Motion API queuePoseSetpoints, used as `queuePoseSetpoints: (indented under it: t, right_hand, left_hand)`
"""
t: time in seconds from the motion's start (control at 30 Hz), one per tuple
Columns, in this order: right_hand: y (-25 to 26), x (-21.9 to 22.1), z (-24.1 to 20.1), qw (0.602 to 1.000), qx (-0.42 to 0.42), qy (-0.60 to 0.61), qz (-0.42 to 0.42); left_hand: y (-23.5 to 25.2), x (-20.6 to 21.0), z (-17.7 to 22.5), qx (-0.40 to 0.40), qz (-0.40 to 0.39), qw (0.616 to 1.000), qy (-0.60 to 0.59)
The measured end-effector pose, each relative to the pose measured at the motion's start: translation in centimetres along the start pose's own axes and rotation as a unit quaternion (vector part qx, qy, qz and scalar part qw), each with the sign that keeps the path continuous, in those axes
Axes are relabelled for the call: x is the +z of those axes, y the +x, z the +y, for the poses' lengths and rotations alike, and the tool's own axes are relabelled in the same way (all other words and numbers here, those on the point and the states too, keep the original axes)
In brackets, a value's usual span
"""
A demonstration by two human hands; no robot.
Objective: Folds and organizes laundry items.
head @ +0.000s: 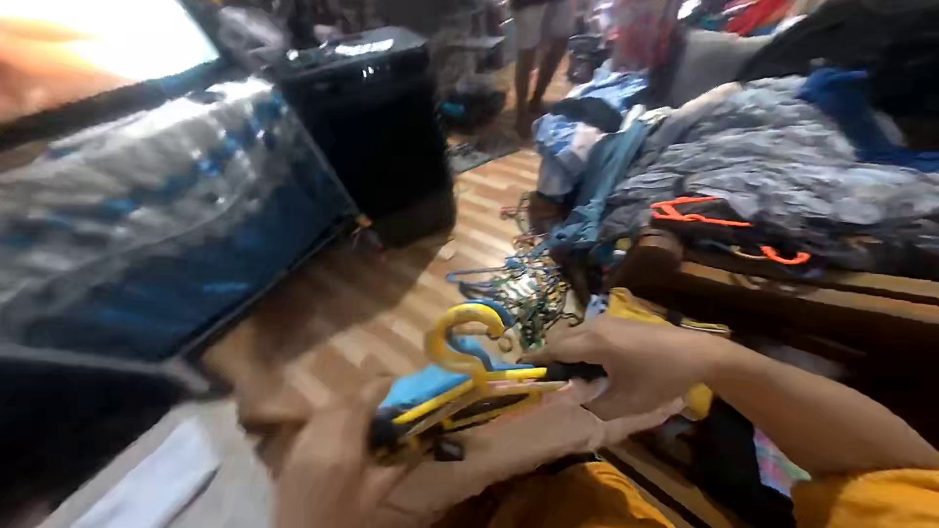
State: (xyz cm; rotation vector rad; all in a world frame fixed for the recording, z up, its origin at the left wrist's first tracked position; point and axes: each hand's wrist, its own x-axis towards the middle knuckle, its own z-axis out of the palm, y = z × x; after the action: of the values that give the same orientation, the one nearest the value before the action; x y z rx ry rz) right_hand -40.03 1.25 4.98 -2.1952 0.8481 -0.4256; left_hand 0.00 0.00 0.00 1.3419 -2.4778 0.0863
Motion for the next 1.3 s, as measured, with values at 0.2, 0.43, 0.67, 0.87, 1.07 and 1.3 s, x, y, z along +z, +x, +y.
queuePoseSetpoints:
  t: [0.2,0.43,0.67,0.87,1.07,1.3]
  right_hand:
    - [5.5,14.6,15.5,0.956,0.197,-0.038,-0.215]
    - [9.7,15.7,10.9,0.985,0.079,-0.144,0.059]
    - [11.9,22.2,9.1,0.947,-0.165,-0.264,-0.085]
    - [9.8,20.8,10.0,0.922,-0.229,-0.312,0.014]
    - [8.2,19.1,10.2,0.915,-0.259,-0.295,0.092]
    - [5.6,17.9,11.2,0.925,-0.240,-0.269,0.121]
  left_hand:
    - [-13.6,19.5,3.0,-0.352,-0.200,0.904,-0.135]
    - [-15.3,19.8,5.6,-0.252,0.011,0.967,-0.016]
    - [-15.6,18.6,6.1,-0.257,-0.026,0.965,-0.052]
    - [-17.9,17.1,5.2,-0.288,-0.004,0.947,-0.142]
    - [-18.2,14.7,5.8,-0.244,0.107,0.928,-0.261]
    - [-19.3,13.7,6.6,-0.139,0.197,0.956,-0.169]
